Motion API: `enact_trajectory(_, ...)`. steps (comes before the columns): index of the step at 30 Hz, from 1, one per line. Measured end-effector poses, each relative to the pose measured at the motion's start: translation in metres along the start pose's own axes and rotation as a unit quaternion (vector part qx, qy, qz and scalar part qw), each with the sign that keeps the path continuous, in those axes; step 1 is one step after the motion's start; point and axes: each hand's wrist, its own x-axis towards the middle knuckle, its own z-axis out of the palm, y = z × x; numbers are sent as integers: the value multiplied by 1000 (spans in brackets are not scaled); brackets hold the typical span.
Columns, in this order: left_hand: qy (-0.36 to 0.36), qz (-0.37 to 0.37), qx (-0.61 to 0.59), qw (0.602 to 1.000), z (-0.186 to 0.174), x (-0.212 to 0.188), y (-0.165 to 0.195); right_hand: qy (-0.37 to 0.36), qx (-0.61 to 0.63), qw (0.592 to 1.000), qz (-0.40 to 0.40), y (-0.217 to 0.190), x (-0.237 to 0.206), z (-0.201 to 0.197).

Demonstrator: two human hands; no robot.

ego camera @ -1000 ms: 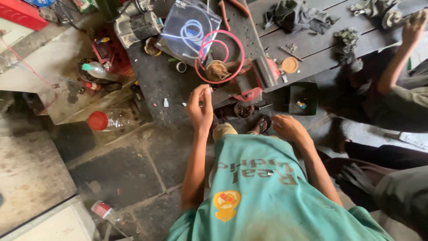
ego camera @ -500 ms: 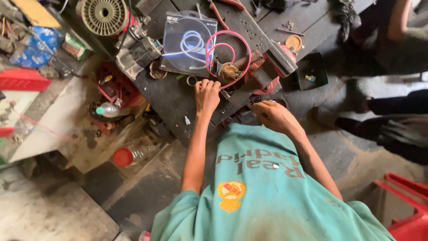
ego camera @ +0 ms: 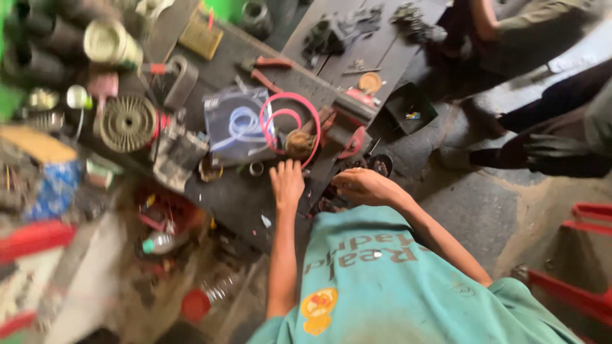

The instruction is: The person takes a red wire from a shelf in a cluttered workshop, carries it to an auto rickshaw, and works at the front of the vehicle, threading and connecting the wire near the headlight area while holding a gray plastic trim panel and fitting it against the vehicle.

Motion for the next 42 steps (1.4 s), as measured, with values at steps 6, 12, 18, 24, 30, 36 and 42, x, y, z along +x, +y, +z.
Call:
enact_trajectory(6, -17, 38, -5, 999, 22, -6, -7, 91, 28, 993, 64, -1, -39, -39)
enact_trajectory(12, -51, -85, -138, 985, -17, 5, -3, 212, 108, 961, 141, -14, -94, -77)
enact_trajectory(18, -57, -196, -254, 945, -32, 16, 2, 233, 76, 960, 137, -10, -99, -79)
enact_trajectory(24, -32, -243, -645, 723, -42, 34, -3, 160, 30, 983, 90, 1, -79, -49)
enact_trajectory(30, 46, -261, -767, 584, -76, 48, 10, 90, 63, 993, 46, -2, -53, -31)
enact_trajectory(36, 90, -191, -913, 348, -111, 43, 29, 62, 62, 996, -2, -22, -7, -27)
enact_trajectory(42, 60, -153, -840, 516, -147, 32, 42, 193, -3, 979, -69, -64, 22, -21)
